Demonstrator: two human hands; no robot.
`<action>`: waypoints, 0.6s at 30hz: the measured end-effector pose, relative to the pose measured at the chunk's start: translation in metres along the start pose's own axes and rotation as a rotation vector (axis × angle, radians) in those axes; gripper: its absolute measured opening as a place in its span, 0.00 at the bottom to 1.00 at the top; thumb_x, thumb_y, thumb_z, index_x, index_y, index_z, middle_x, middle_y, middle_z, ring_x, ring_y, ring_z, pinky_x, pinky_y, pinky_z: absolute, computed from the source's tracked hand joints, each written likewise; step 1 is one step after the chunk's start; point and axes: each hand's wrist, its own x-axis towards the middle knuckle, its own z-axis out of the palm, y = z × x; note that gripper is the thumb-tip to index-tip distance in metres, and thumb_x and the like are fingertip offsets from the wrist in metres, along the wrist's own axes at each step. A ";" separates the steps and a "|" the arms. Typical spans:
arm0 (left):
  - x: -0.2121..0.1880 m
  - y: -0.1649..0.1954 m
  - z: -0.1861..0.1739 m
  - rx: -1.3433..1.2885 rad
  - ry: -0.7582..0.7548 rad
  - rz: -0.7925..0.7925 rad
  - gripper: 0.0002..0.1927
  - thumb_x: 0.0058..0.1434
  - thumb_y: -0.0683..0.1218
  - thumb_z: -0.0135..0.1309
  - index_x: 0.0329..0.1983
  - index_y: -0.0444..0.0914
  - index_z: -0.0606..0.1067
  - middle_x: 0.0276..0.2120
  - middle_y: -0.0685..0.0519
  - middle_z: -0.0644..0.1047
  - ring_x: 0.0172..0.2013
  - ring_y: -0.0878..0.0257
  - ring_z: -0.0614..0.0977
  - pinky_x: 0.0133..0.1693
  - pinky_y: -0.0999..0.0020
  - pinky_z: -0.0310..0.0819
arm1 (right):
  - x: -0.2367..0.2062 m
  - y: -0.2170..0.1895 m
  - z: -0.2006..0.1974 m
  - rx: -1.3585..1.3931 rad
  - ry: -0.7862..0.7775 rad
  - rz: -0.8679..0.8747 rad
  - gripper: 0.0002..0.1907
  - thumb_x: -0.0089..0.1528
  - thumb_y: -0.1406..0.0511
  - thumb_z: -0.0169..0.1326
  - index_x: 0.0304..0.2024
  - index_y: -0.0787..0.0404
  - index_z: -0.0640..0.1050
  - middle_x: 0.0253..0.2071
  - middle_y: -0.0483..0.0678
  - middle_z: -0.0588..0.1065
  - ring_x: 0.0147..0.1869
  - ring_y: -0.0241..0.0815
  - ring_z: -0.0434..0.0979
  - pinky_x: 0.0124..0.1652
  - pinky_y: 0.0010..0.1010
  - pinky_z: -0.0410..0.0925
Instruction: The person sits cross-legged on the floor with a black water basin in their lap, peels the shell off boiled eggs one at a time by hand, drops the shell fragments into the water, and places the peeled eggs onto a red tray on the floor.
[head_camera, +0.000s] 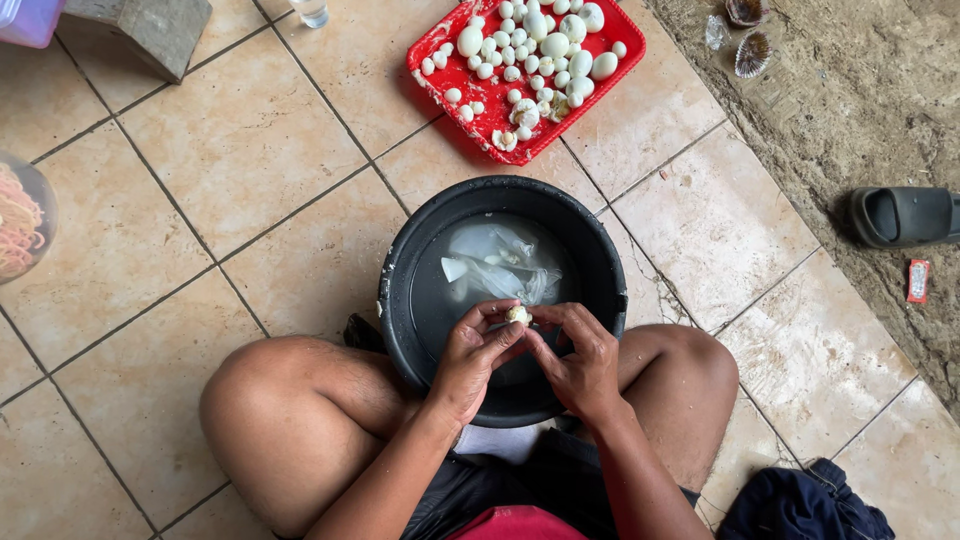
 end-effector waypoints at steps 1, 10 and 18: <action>0.000 0.000 0.000 -0.009 -0.017 0.005 0.17 0.65 0.46 0.59 0.56 0.40 0.73 0.48 0.55 0.79 0.51 0.66 0.80 0.56 0.61 0.76 | 0.000 0.000 0.000 -0.001 0.003 -0.005 0.14 0.58 0.68 0.66 0.46 0.61 0.82 0.39 0.48 0.81 0.37 0.39 0.80 0.33 0.26 0.70; -0.001 0.002 0.000 -0.073 0.002 -0.018 0.20 0.65 0.43 0.56 0.61 0.44 0.73 0.48 0.58 0.78 0.52 0.70 0.78 0.59 0.68 0.71 | -0.003 0.001 0.000 0.069 0.069 0.024 0.11 0.59 0.70 0.66 0.44 0.62 0.82 0.38 0.48 0.81 0.35 0.34 0.79 0.33 0.23 0.71; 0.003 -0.012 -0.006 -0.019 -0.042 0.007 0.17 0.65 0.41 0.60 0.57 0.37 0.77 0.48 0.54 0.80 0.50 0.69 0.80 0.57 0.70 0.74 | -0.007 0.003 -0.002 0.078 0.061 0.051 0.06 0.60 0.73 0.63 0.40 0.63 0.83 0.34 0.47 0.80 0.31 0.33 0.76 0.31 0.23 0.69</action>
